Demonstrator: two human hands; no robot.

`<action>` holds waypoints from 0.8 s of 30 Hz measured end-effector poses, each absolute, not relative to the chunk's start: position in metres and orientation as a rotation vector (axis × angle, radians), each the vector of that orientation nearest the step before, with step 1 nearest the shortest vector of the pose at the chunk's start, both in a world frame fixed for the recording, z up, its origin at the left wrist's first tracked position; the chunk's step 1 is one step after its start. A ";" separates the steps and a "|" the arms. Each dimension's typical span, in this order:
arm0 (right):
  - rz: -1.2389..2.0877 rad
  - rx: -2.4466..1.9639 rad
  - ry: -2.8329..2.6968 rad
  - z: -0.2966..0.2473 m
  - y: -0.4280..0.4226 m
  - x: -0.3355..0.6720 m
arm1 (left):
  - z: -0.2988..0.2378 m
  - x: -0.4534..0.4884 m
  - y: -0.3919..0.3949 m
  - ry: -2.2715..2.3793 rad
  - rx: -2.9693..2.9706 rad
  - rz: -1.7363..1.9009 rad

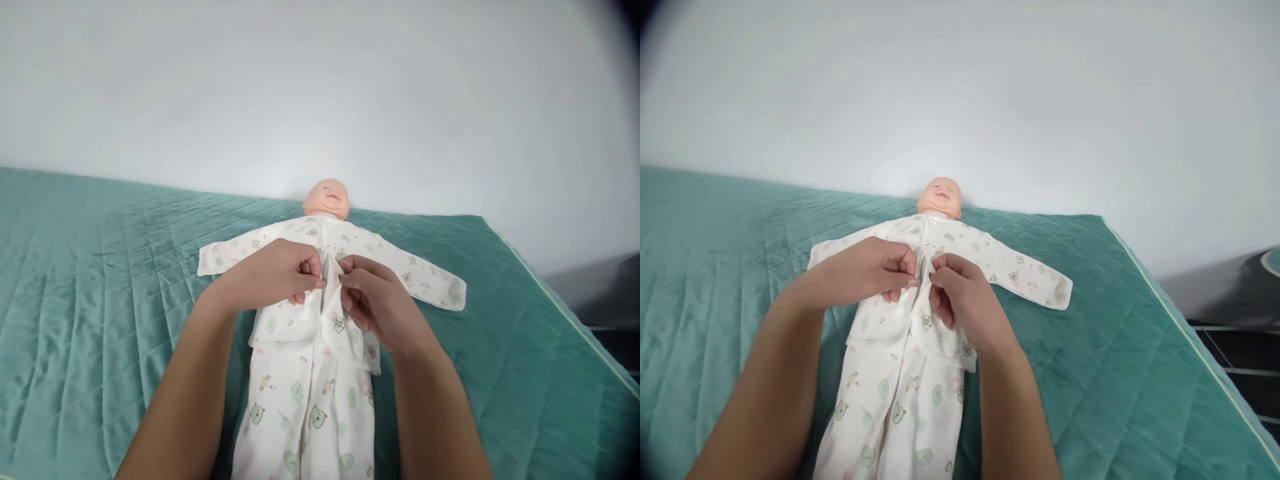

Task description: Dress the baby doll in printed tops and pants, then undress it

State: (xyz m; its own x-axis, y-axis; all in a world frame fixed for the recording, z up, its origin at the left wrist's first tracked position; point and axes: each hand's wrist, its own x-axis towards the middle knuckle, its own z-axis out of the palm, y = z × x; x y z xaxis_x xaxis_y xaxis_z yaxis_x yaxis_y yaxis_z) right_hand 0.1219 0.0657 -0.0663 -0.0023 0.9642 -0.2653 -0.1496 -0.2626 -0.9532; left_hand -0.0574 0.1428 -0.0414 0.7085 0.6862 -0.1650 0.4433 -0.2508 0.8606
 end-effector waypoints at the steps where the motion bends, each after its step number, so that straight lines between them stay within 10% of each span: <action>1: 1.490 -1.245 -0.910 -0.067 0.067 0.123 | -0.041 -0.058 0.144 0.856 1.859 0.292; 24: 1.249 -1.330 -1.120 -0.075 0.063 0.117 | -0.081 -0.066 0.136 0.584 1.391 0.613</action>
